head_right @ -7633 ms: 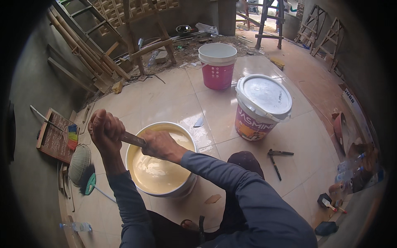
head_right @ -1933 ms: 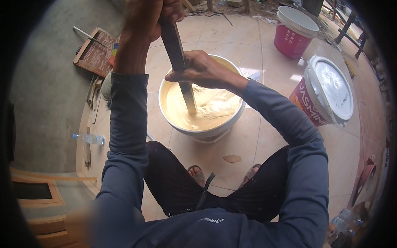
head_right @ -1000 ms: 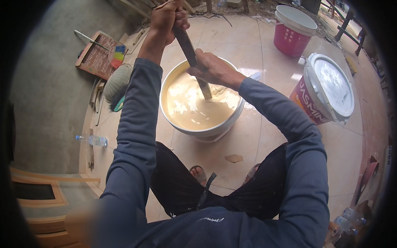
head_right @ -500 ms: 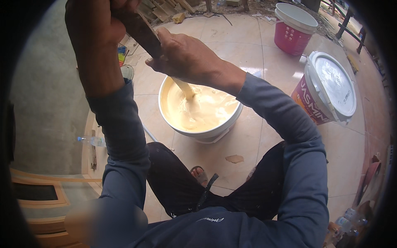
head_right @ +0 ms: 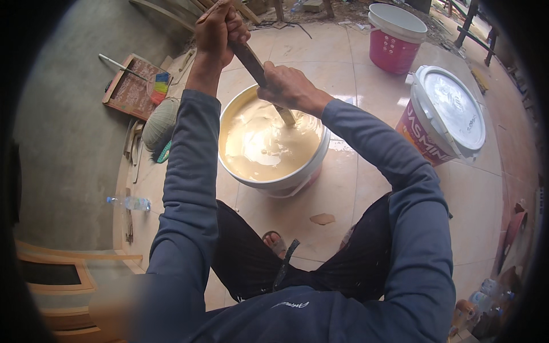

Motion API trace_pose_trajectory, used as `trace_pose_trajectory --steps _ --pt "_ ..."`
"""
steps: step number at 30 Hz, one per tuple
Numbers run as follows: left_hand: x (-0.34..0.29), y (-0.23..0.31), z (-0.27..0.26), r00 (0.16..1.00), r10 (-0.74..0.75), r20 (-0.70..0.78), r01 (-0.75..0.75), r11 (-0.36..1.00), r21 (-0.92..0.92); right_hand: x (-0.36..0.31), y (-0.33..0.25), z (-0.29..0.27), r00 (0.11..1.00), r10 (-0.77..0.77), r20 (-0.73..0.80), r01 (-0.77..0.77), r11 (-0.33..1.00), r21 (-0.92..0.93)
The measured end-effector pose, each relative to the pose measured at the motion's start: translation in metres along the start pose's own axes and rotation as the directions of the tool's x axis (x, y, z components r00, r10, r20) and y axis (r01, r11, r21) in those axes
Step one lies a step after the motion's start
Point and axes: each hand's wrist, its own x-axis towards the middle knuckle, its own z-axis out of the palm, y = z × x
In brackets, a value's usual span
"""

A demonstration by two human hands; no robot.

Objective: The person sits on the floor and stirs a creamy yellow liquid in a bucket using a wooden stick. The person continues to mix the contents thoroughly throughout the clip.

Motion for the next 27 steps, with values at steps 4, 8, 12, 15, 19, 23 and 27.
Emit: trace_pose_trajectory --steps 4,8,12,15,19,23,27 --pt "-0.003 0.001 -0.004 0.985 -0.169 -0.025 0.171 0.983 0.071 -0.014 -0.009 0.013 0.993 0.002 0.116 -0.026 0.979 0.202" --pt "-0.029 0.039 0.022 0.998 -0.044 -0.033 0.049 0.988 0.150 -0.025 -0.032 0.009 0.988 -0.110 0.107 0.067 0.937 0.344" --pt "-0.059 0.096 0.042 0.986 0.162 0.025 -0.164 0.968 0.191 -0.023 -0.075 -0.011 0.963 -0.268 -0.020 0.257 0.896 0.362" --pt "-0.075 0.123 0.061 0.963 0.268 -0.010 -0.258 0.937 0.233 -0.017 -0.084 -0.017 0.911 -0.374 -0.172 0.406 0.885 0.228" --pt "-0.095 0.132 0.083 0.903 0.428 0.024 -0.415 0.858 0.302 -0.010 -0.086 -0.027 0.889 -0.380 -0.257 0.404 0.913 0.049" --pt "-0.061 0.118 0.077 0.980 0.081 0.182 -0.038 0.973 -0.228 0.002 -0.056 -0.040 0.910 -0.313 -0.273 0.322 0.947 -0.012" --pt "-0.014 0.053 0.046 0.953 0.302 -0.017 -0.298 0.948 0.116 0.011 -0.018 -0.032 0.981 -0.150 -0.122 0.152 0.988 0.013"
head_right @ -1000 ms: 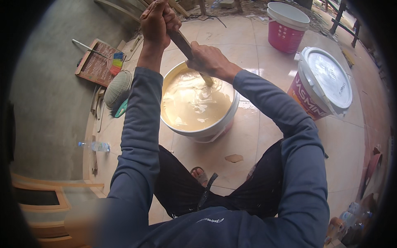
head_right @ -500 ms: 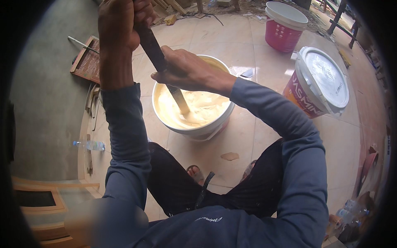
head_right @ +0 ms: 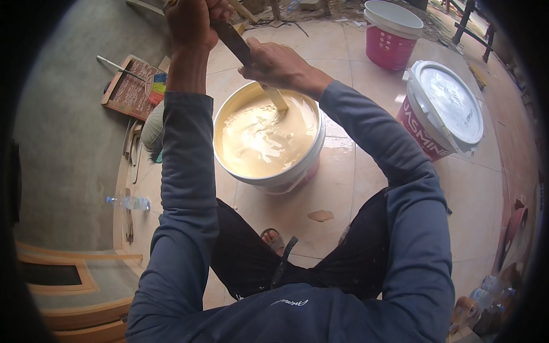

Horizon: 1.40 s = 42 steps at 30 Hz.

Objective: The person sits on the floor and stirs a creamy yellow liquid in a bucket using a wooden stick. The person continues to mix the contents thoroughly throughout the clip.

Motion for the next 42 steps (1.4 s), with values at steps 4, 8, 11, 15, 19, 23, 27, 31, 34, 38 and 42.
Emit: trace_pose_trajectory --steps 4,8,11,15,19,23,27,31,34,38,42 --pt "-0.002 -0.059 -0.009 0.982 -0.180 0.049 0.183 0.980 -0.072 -0.015 0.038 0.019 0.991 0.125 0.052 -0.124 0.992 -0.034" --pt "0.003 -0.070 -0.017 0.951 -0.305 0.045 0.307 0.950 -0.054 -0.028 0.032 0.024 0.982 0.153 0.109 -0.161 0.984 0.076" --pt "0.008 -0.067 -0.023 0.898 -0.438 0.048 0.439 0.898 -0.012 -0.033 0.028 0.033 0.970 0.133 0.205 -0.189 0.941 0.283" --pt "0.002 -0.027 -0.015 0.904 -0.415 0.097 0.406 0.908 0.101 -0.037 0.002 0.033 0.990 0.012 0.143 -0.072 0.904 0.422" --pt "-0.014 0.050 0.013 0.968 -0.240 0.076 0.225 0.961 0.163 -0.035 -0.053 0.003 0.991 -0.104 0.085 0.053 0.885 0.463" --pt "-0.034 0.088 0.031 0.991 -0.023 0.130 -0.003 0.980 0.197 -0.027 -0.066 0.000 0.983 -0.182 -0.036 0.180 0.892 0.415" --pt "-0.024 0.067 0.015 0.998 -0.034 0.051 0.024 0.984 0.178 -0.011 -0.051 0.010 0.967 -0.212 -0.138 0.237 0.951 0.199" --pt "-0.012 0.028 -0.007 0.996 -0.083 0.012 0.082 0.995 0.051 0.000 -0.024 0.019 0.982 -0.153 -0.112 0.170 0.973 0.159" --pt "-0.008 -0.029 -0.010 0.992 -0.123 -0.019 0.123 0.992 0.014 -0.008 0.018 0.021 0.999 -0.031 -0.041 0.034 0.996 0.086" --pt "-0.006 -0.055 -0.014 0.976 -0.220 0.006 0.220 0.976 0.002 -0.017 0.037 0.033 0.999 0.002 -0.040 -0.002 1.000 0.003" --pt "-0.002 -0.051 -0.023 0.931 -0.364 0.012 0.363 0.931 0.023 -0.024 0.026 0.039 0.998 0.051 0.044 -0.053 0.998 0.046"
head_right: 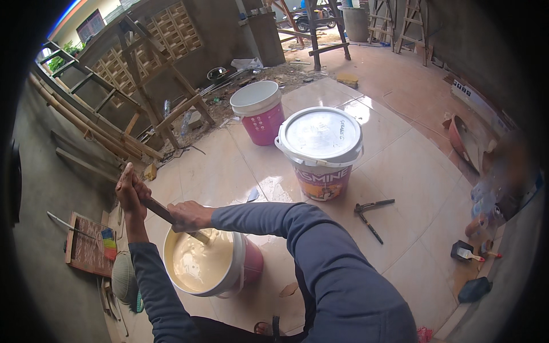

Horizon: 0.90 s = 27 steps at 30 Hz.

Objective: The person sits on the floor and stirs a creamy yellow liquid in a bucket using a wooden stick. The person continues to mix the contents thoroughly throughout the clip.

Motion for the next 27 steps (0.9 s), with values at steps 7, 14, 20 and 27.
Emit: trace_pose_trajectory --steps 7,14,20,27 --pt "-0.026 0.008 -0.011 0.999 -0.033 -0.034 0.035 0.998 0.060 -0.020 -0.026 0.013 0.992 -0.114 0.060 0.093 0.954 0.285" --pt "-0.095 0.071 -0.012 0.959 0.206 -0.196 -0.196 0.978 0.072 -0.023 -0.087 0.014 0.952 -0.306 -0.010 0.298 0.920 0.255" --pt "-0.080 0.051 -0.030 0.950 0.281 -0.136 -0.286 0.958 -0.025 -0.001 -0.069 0.021 0.972 -0.221 -0.081 0.229 0.966 0.119" --pt "-0.039 0.000 -0.050 0.963 0.254 -0.085 -0.265 0.949 -0.169 0.018 -0.019 0.035 0.981 -0.134 -0.142 0.120 0.988 -0.102"
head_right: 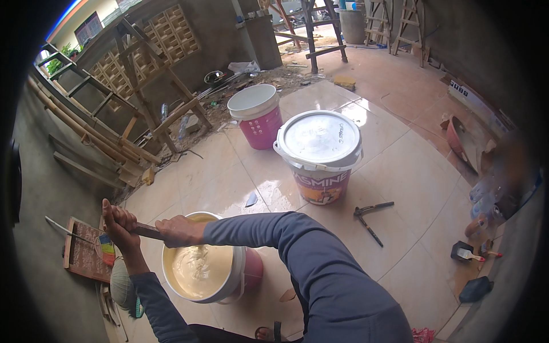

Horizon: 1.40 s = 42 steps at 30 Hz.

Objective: The person sits on the floor and stirs a creamy yellow liquid in a bucket using a wooden stick. The person continues to mix the contents thoroughly throughout the clip.

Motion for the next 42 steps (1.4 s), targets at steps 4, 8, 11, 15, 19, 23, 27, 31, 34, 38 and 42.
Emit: trace_pose_trajectory --steps 4,8,11,15,19,23,27,31,34,38,42 --pt "0.015 -0.014 0.004 0.995 -0.102 -0.003 0.102 0.995 -0.002 -0.005 0.014 -0.008 0.999 0.045 0.022 -0.043 0.998 -0.048" --pt "0.018 -0.011 0.002 0.976 -0.217 -0.010 0.217 0.972 0.094 -0.018 0.000 -0.020 0.991 0.049 0.126 -0.056 0.997 0.054" --pt "0.014 -0.005 0.013 0.956 -0.293 -0.007 0.290 0.944 0.154 -0.030 -0.001 -0.014 0.988 0.030 0.153 -0.059 0.980 0.190" --pt "-0.005 0.017 0.016 0.966 -0.256 -0.016 0.250 0.925 0.285 -0.038 -0.028 -0.011 0.982 -0.118 0.148 0.035 0.882 0.470" --pt "-0.034 0.047 0.043 0.993 -0.095 -0.066 0.110 0.957 0.270 -0.038 -0.044 -0.018 0.965 -0.192 0.179 0.061 0.827 0.559" --pt "-0.043 0.060 0.038 0.999 0.023 -0.035 -0.015 0.977 0.214 -0.025 -0.053 -0.025 0.968 -0.231 0.096 0.157 0.860 0.485" --pt "-0.041 0.042 0.026 0.987 0.078 0.143 -0.088 0.994 0.064 -0.012 -0.042 -0.025 0.990 -0.114 0.088 0.078 0.938 0.338" --pt "-0.029 0.024 0.022 0.970 0.085 0.226 -0.079 0.996 -0.036 -0.008 -0.020 -0.024 0.997 -0.062 0.039 0.059 0.995 0.081" --pt "-0.017 0.019 0.016 0.948 0.090 0.305 -0.052 0.990 -0.132 -0.007 -0.015 -0.031 0.999 -0.040 0.035 0.041 0.999 -0.020" --pt "-0.003 0.013 0.013 0.928 0.044 0.369 0.008 0.990 -0.138 -0.010 -0.012 -0.031 1.000 0.001 -0.012 -0.001 0.999 -0.038" --pt "0.007 0.006 0.023 0.938 -0.060 0.342 0.073 0.997 -0.026 -0.014 -0.004 -0.034 0.997 0.071 -0.036 -0.070 0.997 0.029"
